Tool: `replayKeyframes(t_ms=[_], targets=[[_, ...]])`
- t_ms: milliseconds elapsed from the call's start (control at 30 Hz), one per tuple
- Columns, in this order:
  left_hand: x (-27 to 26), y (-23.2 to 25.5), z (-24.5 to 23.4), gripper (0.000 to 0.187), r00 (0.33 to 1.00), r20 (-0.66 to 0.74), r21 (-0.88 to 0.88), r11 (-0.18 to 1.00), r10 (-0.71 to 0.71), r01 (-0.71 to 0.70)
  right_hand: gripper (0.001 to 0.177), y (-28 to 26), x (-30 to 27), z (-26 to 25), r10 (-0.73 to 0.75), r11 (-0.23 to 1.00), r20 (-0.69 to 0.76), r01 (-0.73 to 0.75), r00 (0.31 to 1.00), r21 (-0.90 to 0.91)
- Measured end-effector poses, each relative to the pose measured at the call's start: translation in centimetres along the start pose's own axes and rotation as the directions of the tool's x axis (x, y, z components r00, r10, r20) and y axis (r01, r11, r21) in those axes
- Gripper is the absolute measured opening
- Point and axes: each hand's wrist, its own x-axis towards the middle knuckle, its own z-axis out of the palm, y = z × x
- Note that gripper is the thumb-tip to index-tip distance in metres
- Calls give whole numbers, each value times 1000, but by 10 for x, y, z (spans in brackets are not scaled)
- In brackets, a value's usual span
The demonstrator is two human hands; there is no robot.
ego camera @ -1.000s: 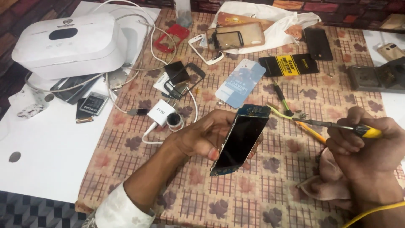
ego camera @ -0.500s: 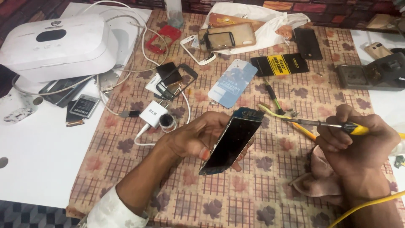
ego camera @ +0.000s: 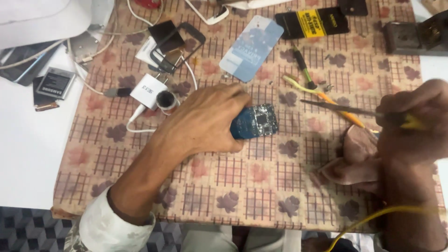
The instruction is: The person solders a small blue circuit board using a soldering iron and solder wire. They then use a toothbrush to clean the board and repeat the soldering and cleaning steps.
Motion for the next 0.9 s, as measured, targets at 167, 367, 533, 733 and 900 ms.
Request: replayKeyframes(t_ms=[167, 367, 533, 733, 900], targets=[[-2, 1, 0, 61, 998, 43, 33, 998, -50, 48, 13, -1, 1, 47, -321, 532, 503, 592, 802, -605], [-5, 0, 1, 42, 985, 144, -41, 994, -91, 98, 18, 5, 13, 64, -425, 163, 800, 906, 422, -391], [-6, 2, 3, 37, 985, 168, -73, 997, -21, 34, 21, -7, 12, 63, -296, 391, 720, 767, 628, -509], [-5, 3, 0, 69, 913, 397, -30, 993, -91, 112, 22, -41, -10, 84, 132, 671, 467, 268, 874, -692], [-9, 3, -6, 74, 914, 393, -41, 991, -99, 125, 13, -47, -35, 88, 249, 623, 424, 191, 871, -758]])
